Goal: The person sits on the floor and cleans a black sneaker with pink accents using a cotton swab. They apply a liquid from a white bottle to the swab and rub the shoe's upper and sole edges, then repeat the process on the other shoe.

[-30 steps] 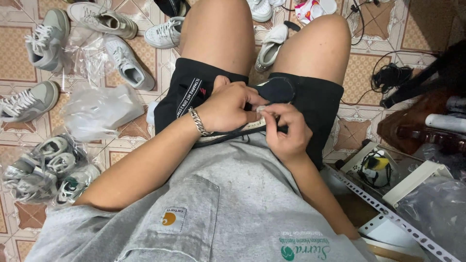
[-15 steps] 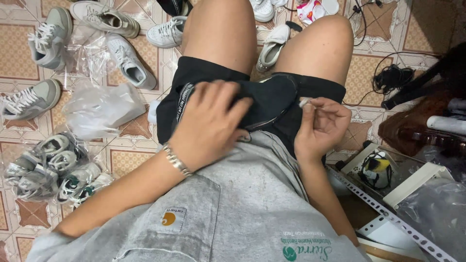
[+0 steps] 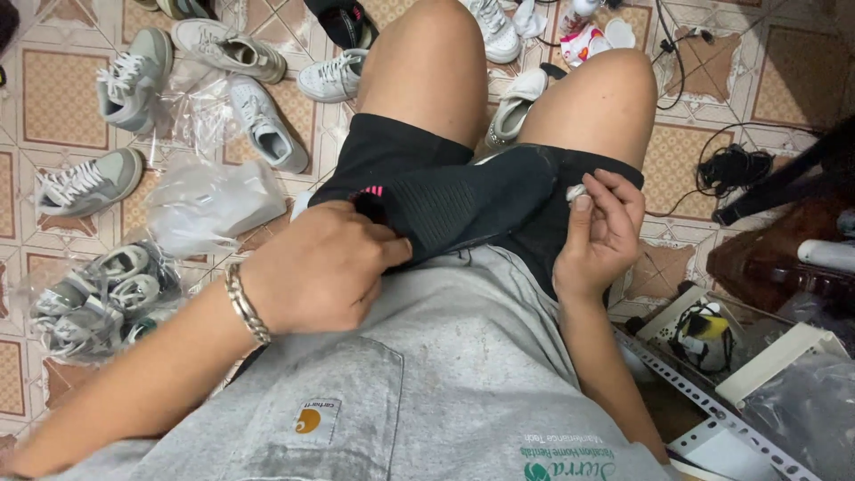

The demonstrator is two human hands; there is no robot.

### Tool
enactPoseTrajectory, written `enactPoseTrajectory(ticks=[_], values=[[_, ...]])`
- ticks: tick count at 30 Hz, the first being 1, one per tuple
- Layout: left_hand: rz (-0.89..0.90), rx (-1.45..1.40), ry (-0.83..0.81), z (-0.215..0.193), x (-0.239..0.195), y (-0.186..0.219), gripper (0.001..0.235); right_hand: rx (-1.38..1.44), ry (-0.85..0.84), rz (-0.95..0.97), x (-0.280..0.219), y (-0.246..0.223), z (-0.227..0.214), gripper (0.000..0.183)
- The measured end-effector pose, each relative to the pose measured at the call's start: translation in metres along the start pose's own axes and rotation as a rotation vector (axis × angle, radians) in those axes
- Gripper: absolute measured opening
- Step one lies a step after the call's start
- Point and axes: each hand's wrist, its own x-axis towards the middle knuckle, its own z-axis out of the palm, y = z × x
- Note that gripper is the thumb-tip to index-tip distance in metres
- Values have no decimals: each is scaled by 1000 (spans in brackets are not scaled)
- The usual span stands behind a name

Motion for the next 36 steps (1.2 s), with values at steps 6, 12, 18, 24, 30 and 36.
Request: enactPoseTrajectory(ticks=[6, 12, 18, 24, 30, 36], values=[[206, -387, -112, 35, 46, -50, 21, 72, 42, 15, 1, 16, -3, 24], [414, 62, -393, 159, 95, -118, 27, 209, 101, 121, -3, 30, -4, 22], [434, -51, -393, 154, 148, -102, 25, 256, 43, 111, 3, 37, -8, 23], [437, -166, -400, 156, 167, -84, 23, 253, 5, 99, 7, 44, -9, 23], [421, -285, -399, 140, 94, -162, 22, 254, 2, 106, 3, 45, -9, 29], [390, -405, -381, 154, 67, -129, 20, 56, -49, -30, -3, 1, -11, 22]])
